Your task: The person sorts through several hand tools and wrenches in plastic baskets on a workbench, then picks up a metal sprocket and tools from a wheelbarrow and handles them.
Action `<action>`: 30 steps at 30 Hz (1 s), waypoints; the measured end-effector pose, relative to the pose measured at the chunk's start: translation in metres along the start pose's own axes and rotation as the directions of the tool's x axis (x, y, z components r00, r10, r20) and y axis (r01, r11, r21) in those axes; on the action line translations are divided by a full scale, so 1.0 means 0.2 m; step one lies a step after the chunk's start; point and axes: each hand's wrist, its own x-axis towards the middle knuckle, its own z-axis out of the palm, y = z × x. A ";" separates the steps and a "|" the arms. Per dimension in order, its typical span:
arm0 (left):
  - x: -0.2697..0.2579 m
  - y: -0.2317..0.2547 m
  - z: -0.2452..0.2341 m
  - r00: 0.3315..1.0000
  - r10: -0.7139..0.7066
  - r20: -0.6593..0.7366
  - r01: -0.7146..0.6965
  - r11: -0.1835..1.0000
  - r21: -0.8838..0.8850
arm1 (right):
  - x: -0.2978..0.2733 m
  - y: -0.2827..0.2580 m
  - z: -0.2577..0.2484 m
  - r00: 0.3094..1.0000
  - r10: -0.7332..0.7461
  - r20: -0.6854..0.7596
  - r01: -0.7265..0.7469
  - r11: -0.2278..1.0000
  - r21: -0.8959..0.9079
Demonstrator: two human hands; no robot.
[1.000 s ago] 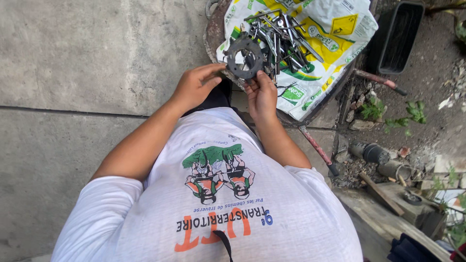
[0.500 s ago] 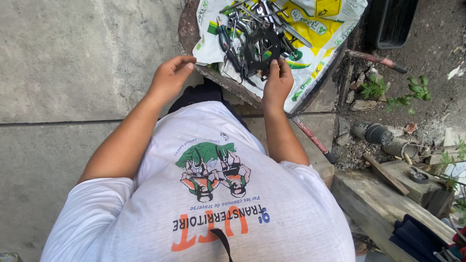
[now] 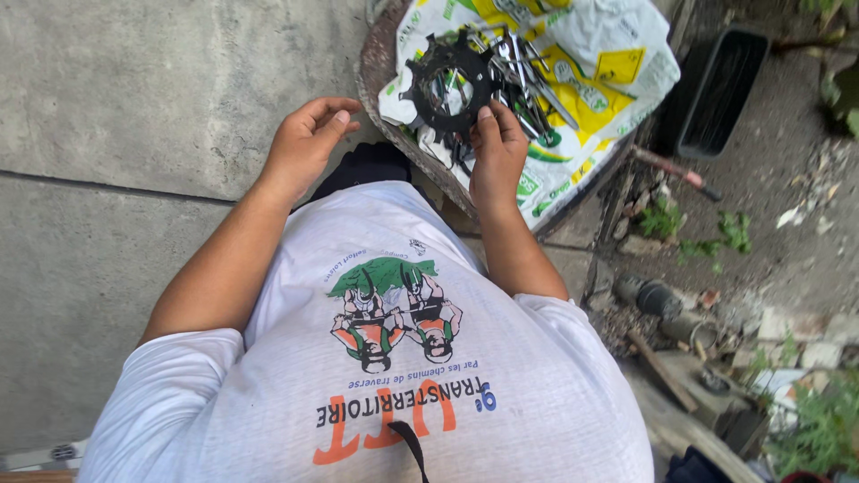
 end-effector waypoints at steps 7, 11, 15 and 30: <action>-0.21 -0.03 -0.19 0.994 -0.019 -0.109 -0.003 0.979 -0.205 | -0.16 0.00 0.34 0.967 0.107 0.232 -0.132 0.987 0.095; -0.40 -0.08 -0.28 0.985 0.094 -0.146 -0.130 0.957 -0.260 | -0.30 0.01 0.53 0.898 0.182 0.401 -0.221 0.974 0.053; -0.59 -0.15 -0.43 0.968 0.098 -0.233 -0.177 0.921 -0.347 | -0.43 0.04 0.71 0.813 0.230 0.535 -0.243 0.969 -0.047; -1.37 -0.50 -0.89 0.758 0.096 -0.645 -0.480 0.751 -0.453 | -0.86 0.44 1.37 0.500 0.428 0.753 -0.154 0.899 -0.410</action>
